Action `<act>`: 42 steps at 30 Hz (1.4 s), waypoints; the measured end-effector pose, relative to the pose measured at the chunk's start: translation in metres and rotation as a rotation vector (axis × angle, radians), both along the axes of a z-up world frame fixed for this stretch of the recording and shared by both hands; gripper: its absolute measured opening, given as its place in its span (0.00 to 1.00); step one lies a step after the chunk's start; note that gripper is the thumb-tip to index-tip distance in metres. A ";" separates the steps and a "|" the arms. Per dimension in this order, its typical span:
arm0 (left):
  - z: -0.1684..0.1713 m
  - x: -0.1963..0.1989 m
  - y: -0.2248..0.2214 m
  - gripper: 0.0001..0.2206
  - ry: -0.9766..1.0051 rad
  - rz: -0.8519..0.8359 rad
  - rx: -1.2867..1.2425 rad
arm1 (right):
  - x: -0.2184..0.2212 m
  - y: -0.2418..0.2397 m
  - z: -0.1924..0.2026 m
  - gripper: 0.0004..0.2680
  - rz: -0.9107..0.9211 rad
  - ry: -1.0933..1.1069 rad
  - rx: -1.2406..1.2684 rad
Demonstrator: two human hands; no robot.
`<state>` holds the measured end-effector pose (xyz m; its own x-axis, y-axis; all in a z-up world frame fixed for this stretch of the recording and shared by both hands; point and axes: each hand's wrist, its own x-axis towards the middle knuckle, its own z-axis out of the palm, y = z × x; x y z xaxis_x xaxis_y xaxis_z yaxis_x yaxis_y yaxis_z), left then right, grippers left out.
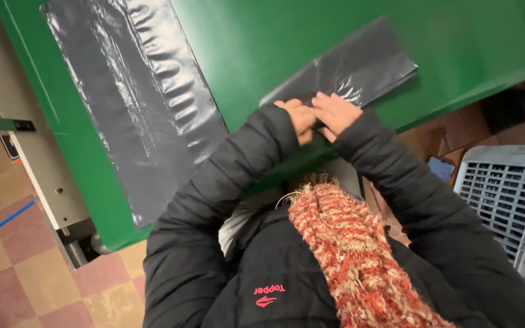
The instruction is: Folding black plastic bags on a conveyor belt and placing them into a crate.
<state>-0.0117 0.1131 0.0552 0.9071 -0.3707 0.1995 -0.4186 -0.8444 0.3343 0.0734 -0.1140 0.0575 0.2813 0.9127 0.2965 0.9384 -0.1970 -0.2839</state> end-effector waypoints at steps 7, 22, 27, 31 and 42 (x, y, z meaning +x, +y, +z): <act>-0.107 0.150 0.010 0.28 0.951 0.217 -1.001 | -0.008 -0.045 -0.004 0.14 -0.529 0.884 0.371; 0.019 0.008 0.001 0.23 -0.135 0.537 -0.339 | 0.024 -0.091 -0.053 0.17 -0.618 0.661 0.717; 0.042 -0.165 0.049 0.39 0.001 0.505 -0.165 | -0.031 0.018 -0.092 0.19 -0.142 1.802 0.683; 0.014 -0.247 0.076 0.42 0.125 0.599 -0.028 | -0.109 0.092 -0.043 0.28 0.355 1.778 0.303; -0.028 -0.273 0.078 0.18 -0.171 0.740 -0.178 | -0.147 0.182 -0.026 0.22 0.220 0.546 0.109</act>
